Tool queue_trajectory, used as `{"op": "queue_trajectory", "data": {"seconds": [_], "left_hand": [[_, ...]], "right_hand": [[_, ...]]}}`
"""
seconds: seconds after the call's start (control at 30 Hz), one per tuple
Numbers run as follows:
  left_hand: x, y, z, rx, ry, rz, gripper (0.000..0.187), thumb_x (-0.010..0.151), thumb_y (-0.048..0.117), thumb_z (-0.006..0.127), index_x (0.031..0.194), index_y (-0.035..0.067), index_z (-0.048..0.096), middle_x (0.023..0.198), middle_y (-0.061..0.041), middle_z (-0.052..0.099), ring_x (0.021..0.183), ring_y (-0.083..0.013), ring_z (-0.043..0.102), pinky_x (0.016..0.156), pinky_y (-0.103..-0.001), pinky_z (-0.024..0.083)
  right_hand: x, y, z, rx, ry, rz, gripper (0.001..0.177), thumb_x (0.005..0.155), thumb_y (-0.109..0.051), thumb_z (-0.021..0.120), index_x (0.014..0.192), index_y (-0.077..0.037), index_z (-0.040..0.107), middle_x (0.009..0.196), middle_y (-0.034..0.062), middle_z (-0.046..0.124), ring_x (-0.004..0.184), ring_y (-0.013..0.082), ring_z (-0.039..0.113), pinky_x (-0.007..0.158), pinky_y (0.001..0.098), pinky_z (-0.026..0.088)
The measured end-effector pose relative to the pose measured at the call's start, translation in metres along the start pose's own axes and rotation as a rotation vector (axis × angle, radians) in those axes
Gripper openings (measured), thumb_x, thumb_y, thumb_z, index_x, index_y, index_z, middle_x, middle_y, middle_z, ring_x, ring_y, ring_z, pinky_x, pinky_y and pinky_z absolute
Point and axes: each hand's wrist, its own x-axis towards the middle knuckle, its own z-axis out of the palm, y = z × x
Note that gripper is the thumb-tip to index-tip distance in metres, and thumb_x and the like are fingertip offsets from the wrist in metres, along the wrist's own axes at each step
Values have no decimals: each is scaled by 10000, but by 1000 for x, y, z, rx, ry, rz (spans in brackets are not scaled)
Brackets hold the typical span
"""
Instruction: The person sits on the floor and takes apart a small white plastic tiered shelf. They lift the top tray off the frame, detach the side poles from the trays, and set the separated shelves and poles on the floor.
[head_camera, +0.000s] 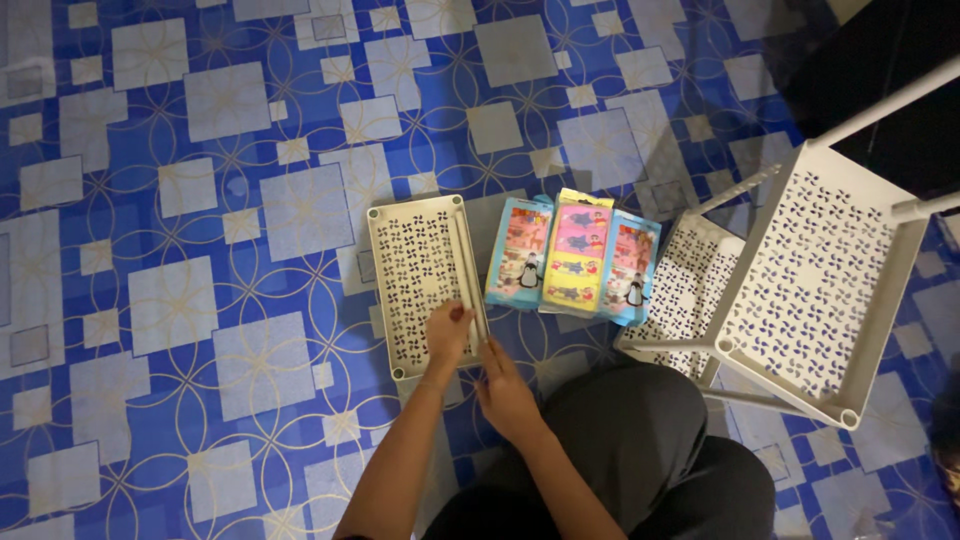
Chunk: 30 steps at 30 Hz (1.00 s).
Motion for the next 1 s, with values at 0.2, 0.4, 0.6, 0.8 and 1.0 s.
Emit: {"op": "queue_trajectory", "data": {"seconds": [0.2,0.4,0.6,0.8,1.0], "left_hand": [[-3,19,-3,-171,-98,-239,221,843,242,735,984,72,723,829,-114,763,738,-329,761,706,-413,585],[-1,12,8,16,108,29,203,858,174,731,1037,81,752,978,-132,755,938,-335,716,835,-447,563],[-10,56,5,-3,251,285,462,846,114,713,1286,44,590,1249,-202,622,1195,-423,546,1056,-509,415],[-37,161,0,-112,168,436,471,887,129,712,1328,34,577,1278,-195,616,1191,-404,544,1054,-478,408],[-105,248,46,-387,-94,488,465,947,206,677,1347,3,556,1332,-173,612,1286,-326,552,1129,-427,392]], "right_hand": [[-4,11,1,0,6,10,693,862,-51,697,1482,19,396,1542,255,402,1356,422,478,1080,418,451],[-5,12,-4,20,41,-4,723,870,-26,676,1519,29,361,1559,269,376,1385,442,443,1104,429,425],[-10,-13,-48,145,223,-68,645,906,-30,662,1500,20,416,1545,261,429,1398,416,465,1117,418,425],[-38,-31,-152,80,643,-68,462,950,1,631,1406,-34,563,1440,178,589,1371,330,561,1150,404,433],[-79,-12,-268,12,1109,-11,458,961,26,588,1413,20,521,1439,191,547,1358,330,548,1193,405,415]]}}
